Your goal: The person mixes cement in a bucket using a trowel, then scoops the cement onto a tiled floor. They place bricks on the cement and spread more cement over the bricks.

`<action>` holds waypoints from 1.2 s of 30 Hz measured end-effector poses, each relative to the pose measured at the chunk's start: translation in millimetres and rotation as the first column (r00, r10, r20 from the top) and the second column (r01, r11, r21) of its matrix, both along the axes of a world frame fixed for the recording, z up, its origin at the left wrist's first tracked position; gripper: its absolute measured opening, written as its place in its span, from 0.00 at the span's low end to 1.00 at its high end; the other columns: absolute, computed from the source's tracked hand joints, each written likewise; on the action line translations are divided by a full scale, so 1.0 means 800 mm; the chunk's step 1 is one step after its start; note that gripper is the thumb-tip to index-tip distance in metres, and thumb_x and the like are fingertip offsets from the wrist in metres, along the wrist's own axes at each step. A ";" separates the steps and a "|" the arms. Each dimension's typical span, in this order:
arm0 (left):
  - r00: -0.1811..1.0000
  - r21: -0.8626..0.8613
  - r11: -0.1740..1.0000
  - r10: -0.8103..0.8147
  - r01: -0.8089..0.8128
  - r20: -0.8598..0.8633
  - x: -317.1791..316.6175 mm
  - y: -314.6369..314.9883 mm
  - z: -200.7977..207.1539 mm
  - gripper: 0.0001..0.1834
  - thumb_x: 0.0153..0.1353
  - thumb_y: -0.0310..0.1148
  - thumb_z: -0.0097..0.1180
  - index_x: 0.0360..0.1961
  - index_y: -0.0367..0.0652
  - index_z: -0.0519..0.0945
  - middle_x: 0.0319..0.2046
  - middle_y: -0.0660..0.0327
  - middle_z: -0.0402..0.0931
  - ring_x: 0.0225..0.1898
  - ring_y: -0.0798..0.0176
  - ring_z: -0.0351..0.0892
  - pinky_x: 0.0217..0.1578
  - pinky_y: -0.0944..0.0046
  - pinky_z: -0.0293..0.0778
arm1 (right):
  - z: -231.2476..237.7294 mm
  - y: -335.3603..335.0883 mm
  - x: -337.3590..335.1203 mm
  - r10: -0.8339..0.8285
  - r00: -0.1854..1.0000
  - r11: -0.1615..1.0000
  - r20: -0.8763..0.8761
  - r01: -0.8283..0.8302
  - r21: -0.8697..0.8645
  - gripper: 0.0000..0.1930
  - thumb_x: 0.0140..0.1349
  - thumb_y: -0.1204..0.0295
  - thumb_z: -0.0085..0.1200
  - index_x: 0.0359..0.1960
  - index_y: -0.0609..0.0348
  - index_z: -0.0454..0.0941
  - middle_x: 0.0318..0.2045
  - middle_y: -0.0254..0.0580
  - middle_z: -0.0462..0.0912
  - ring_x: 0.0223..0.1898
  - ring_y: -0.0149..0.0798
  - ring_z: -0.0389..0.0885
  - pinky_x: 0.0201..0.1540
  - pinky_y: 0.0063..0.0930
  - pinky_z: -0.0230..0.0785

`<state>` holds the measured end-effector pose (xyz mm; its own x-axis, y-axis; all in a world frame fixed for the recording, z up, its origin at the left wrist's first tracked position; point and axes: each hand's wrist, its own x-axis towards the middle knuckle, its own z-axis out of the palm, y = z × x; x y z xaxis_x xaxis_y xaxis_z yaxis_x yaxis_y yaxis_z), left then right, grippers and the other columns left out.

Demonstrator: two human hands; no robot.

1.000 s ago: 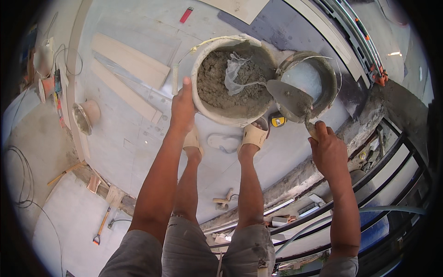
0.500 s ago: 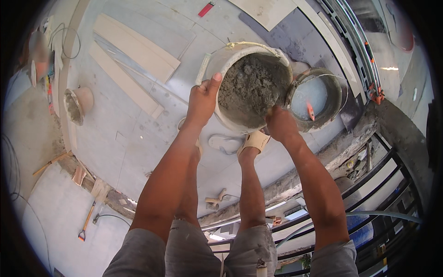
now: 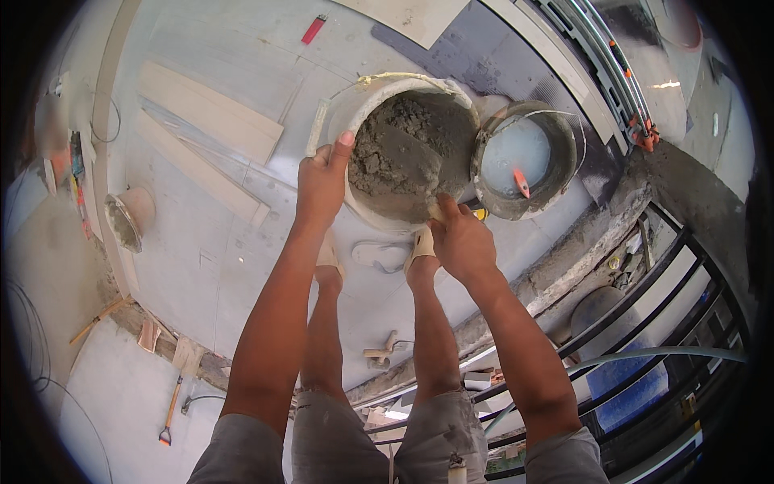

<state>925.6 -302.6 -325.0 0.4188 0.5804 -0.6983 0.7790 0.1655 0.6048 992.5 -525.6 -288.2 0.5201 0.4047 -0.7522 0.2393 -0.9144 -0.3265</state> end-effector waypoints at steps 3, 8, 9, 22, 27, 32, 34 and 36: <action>0.999 0.069 0.998 0.005 -0.008 0.045 0.001 -0.004 -0.001 0.41 0.65 0.68 0.51 0.35 0.30 0.83 0.20 0.63 0.69 0.29 0.67 0.64 0.35 0.62 0.68 | 0.018 -0.048 0.024 -0.159 0.984 0.966 0.080 0.138 0.220 0.23 0.63 0.68 0.56 0.60 0.58 0.71 0.45 0.59 0.82 0.42 0.60 0.83 0.44 0.49 0.74; 0.997 -0.016 0.999 0.052 -0.051 0.051 -0.005 0.004 -0.011 0.38 0.66 0.64 0.53 0.42 0.30 0.83 0.30 0.60 0.76 0.36 0.68 0.70 0.43 0.63 0.71 | 0.033 -0.163 0.099 -0.170 0.941 0.985 0.294 0.162 0.051 0.18 0.63 0.64 0.57 0.50 0.64 0.79 0.37 0.62 0.83 0.40 0.63 0.83 0.44 0.49 0.75; 0.997 -0.040 0.997 0.061 -0.059 0.051 -0.002 0.004 -0.010 0.37 0.67 0.62 0.53 0.45 0.29 0.83 0.35 0.59 0.80 0.39 0.68 0.73 0.45 0.65 0.72 | 0.030 -0.178 0.118 -0.078 0.944 0.987 0.322 0.119 -0.109 0.18 0.63 0.63 0.57 0.50 0.63 0.79 0.37 0.63 0.83 0.40 0.64 0.83 0.43 0.51 0.75; 0.975 -0.028 0.987 0.164 -0.161 0.148 -0.003 0.001 -0.020 0.37 0.65 0.63 0.56 0.36 0.29 0.84 0.27 0.63 0.76 0.33 0.70 0.68 0.38 0.66 0.70 | 0.122 -0.146 0.114 -0.097 0.994 0.988 0.044 0.090 0.126 0.16 0.59 0.73 0.62 0.48 0.66 0.79 0.36 0.58 0.82 0.35 0.60 0.83 0.39 0.46 0.74; 0.982 -0.061 0.989 0.141 -0.134 0.124 -0.012 0.014 -0.030 0.37 0.64 0.64 0.56 0.28 0.32 0.82 0.21 0.69 0.67 0.28 0.72 0.61 0.30 0.69 0.65 | 0.086 -0.096 0.076 0.148 0.988 0.989 0.054 -0.146 -0.037 0.18 0.65 0.65 0.56 0.51 0.66 0.76 0.34 0.60 0.83 0.34 0.60 0.84 0.40 0.49 0.76; 0.964 -0.114 0.975 0.209 -0.192 0.163 -0.033 0.025 -0.037 0.36 0.64 0.65 0.56 0.27 0.35 0.81 0.20 0.71 0.64 0.26 0.73 0.59 0.29 0.70 0.62 | 0.009 -0.021 0.073 -0.263 0.840 0.965 -0.474 0.222 -0.141 0.18 0.68 0.61 0.51 0.38 0.68 0.77 0.21 0.52 0.81 0.20 0.45 0.82 0.23 0.43 0.74; 0.975 -0.104 0.980 0.181 -0.168 0.128 -0.028 0.013 -0.042 0.34 0.65 0.61 0.57 0.40 0.32 0.82 0.32 0.62 0.77 0.35 0.71 0.72 0.39 0.68 0.71 | -0.053 0.036 0.046 -0.321 0.765 0.938 -0.558 0.339 -0.074 0.19 0.69 0.60 0.49 0.32 0.68 0.76 0.20 0.46 0.78 0.16 0.37 0.78 0.17 0.36 0.70; 0.992 -0.095 0.990 0.110 -0.104 0.069 -0.032 0.030 -0.044 0.35 0.65 0.60 0.58 0.46 0.30 0.83 0.38 0.58 0.83 0.39 0.70 0.78 0.43 0.68 0.75 | -0.074 0.088 0.017 -0.525 0.580 0.828 -0.623 0.517 -0.216 0.19 0.71 0.59 0.47 0.34 0.66 0.76 0.19 0.40 0.76 0.15 0.35 0.75 0.17 0.32 0.68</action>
